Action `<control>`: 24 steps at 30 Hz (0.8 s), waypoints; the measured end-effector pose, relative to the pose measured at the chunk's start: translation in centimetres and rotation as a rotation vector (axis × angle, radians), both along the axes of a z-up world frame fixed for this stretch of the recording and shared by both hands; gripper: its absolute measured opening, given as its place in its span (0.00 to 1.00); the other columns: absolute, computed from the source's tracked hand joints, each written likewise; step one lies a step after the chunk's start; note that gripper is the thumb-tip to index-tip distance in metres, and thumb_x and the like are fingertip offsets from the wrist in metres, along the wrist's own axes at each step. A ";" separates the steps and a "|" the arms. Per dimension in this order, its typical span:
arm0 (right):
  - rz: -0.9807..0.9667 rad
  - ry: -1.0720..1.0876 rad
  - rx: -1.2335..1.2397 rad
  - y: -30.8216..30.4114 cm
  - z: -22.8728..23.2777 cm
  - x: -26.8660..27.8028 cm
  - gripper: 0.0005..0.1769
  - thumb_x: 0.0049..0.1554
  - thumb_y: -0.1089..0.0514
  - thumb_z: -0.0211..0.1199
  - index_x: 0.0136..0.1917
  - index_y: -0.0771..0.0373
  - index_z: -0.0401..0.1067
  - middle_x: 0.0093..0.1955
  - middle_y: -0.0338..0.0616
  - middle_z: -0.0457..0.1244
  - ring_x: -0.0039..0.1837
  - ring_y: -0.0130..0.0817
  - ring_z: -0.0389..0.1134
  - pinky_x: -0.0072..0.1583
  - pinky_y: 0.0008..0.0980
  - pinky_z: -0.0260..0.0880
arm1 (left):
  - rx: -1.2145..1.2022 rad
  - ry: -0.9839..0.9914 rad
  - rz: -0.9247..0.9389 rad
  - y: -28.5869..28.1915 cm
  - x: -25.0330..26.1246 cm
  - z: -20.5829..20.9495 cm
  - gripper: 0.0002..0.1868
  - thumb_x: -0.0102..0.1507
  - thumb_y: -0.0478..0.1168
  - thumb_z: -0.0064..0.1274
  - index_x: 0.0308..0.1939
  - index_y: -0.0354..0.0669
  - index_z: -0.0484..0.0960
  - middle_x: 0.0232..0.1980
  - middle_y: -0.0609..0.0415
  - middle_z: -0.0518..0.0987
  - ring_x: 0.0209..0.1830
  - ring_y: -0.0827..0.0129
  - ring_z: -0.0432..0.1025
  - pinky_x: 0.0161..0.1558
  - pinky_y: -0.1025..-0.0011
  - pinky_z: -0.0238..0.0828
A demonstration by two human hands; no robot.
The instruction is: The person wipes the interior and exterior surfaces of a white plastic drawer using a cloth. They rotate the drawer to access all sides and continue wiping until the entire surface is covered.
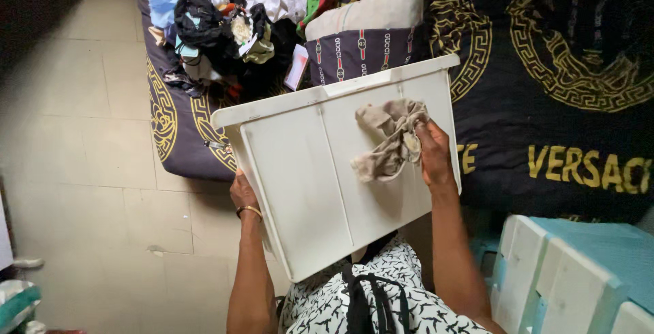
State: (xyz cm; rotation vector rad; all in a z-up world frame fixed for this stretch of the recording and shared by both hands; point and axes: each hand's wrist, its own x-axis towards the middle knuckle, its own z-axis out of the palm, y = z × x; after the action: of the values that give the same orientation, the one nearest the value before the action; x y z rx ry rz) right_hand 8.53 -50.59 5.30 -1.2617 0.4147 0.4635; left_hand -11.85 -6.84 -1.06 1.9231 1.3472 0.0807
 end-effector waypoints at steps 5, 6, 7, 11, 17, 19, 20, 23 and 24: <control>0.043 -0.367 -0.841 1.2 -2.4 0.3 0.52 0.67 0.32 0.56 0.81 0.76 0.44 0.82 0.68 0.44 0.82 0.57 0.44 0.77 0.47 0.43 | -0.019 -0.157 0.000 -1.0 0.6 0.6 0.36 0.69 0.63 0.34 0.50 0.29 0.80 0.37 0.45 0.82 0.34 0.65 0.74 0.40 0.59 0.71; 0.159 -0.405 -0.950 2.1 -3.0 -0.1 0.51 0.66 0.31 0.52 0.82 0.73 0.45 0.83 0.67 0.42 0.84 0.57 0.41 0.79 0.50 0.39 | -0.015 -0.065 0.024 -1.2 0.6 0.5 0.36 0.71 0.62 0.35 0.49 0.27 0.80 0.36 0.40 0.81 0.34 0.59 0.72 0.40 0.57 0.70; 0.277 -0.440 -1.060 3.6 -3.6 -0.6 0.50 0.66 0.29 0.47 0.83 0.70 0.47 0.85 0.65 0.41 0.86 0.57 0.37 0.81 0.53 0.35 | -0.015 0.030 0.047 -1.5 0.4 0.3 0.36 0.72 0.61 0.35 0.48 0.26 0.80 0.35 0.35 0.80 0.34 0.53 0.71 0.41 0.54 0.68; 0.335 -0.486 -1.060 8.5 -2.6 -2.2 0.55 0.63 0.21 0.36 0.84 0.67 0.45 0.86 0.62 0.40 0.87 0.56 0.35 0.83 0.56 0.34 | 0.135 0.015 -0.019 -0.8 1.1 -0.5 0.36 0.71 0.62 0.34 0.49 0.29 0.82 0.40 0.31 0.81 0.38 0.42 0.76 0.42 0.50 0.69; 0.642 -0.959 -0.814 16.5 6.9 -9.2 0.55 0.64 0.21 0.33 0.84 0.66 0.37 0.88 0.53 0.31 0.89 0.49 0.31 0.84 0.54 0.29 | 0.158 0.125 0.016 -0.4 2.5 -0.8 0.38 0.71 0.64 0.33 0.46 0.30 0.83 0.38 0.29 0.80 0.38 0.36 0.74 0.43 0.47 0.67; 0.723 -1.094 -0.630 18.7 10.3 -10.9 0.50 0.67 0.22 0.36 0.86 0.59 0.38 0.90 0.50 0.31 0.90 0.47 0.29 0.86 0.56 0.27 | 0.200 0.004 -0.043 -0.2 3.2 -0.3 0.37 0.71 0.63 0.33 0.45 0.29 0.83 0.38 0.30 0.79 0.36 0.37 0.73 0.40 0.47 0.66; 0.731 -1.165 -0.670 19.9 11.3 -10.6 0.50 0.65 0.22 0.37 0.86 0.56 0.38 0.89 0.49 0.31 0.89 0.47 0.28 0.85 0.58 0.26 | 0.219 -0.052 -0.074 -0.2 3.4 0.0 0.37 0.71 0.62 0.33 0.44 0.29 0.83 0.38 0.31 0.79 0.36 0.38 0.72 0.38 0.47 0.66; 0.772 -1.277 -0.820 23.3 11.7 -5.3 0.50 0.62 0.21 0.39 0.85 0.51 0.40 0.88 0.45 0.32 0.88 0.48 0.28 0.81 0.65 0.24 | 0.028 -0.045 0.037 -1.0 4.1 0.1 0.35 0.70 0.61 0.36 0.44 0.28 0.81 0.29 0.30 0.77 0.30 0.43 0.70 0.37 0.50 0.66; 0.788 -1.245 -0.883 24.6 11.4 -2.4 0.50 0.62 0.21 0.40 0.85 0.51 0.40 0.88 0.44 0.32 0.88 0.50 0.28 0.80 0.68 0.24 | 0.042 -0.039 0.026 -1.2 4.3 -0.1 0.35 0.71 0.61 0.36 0.43 0.28 0.81 0.29 0.31 0.76 0.29 0.44 0.69 0.36 0.50 0.66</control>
State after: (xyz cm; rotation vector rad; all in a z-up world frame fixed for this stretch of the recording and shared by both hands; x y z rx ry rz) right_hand 6.12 -25.99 16.66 -2.2769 -1.0929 0.0306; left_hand -7.54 -8.05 -1.12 1.9295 1.3543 0.1594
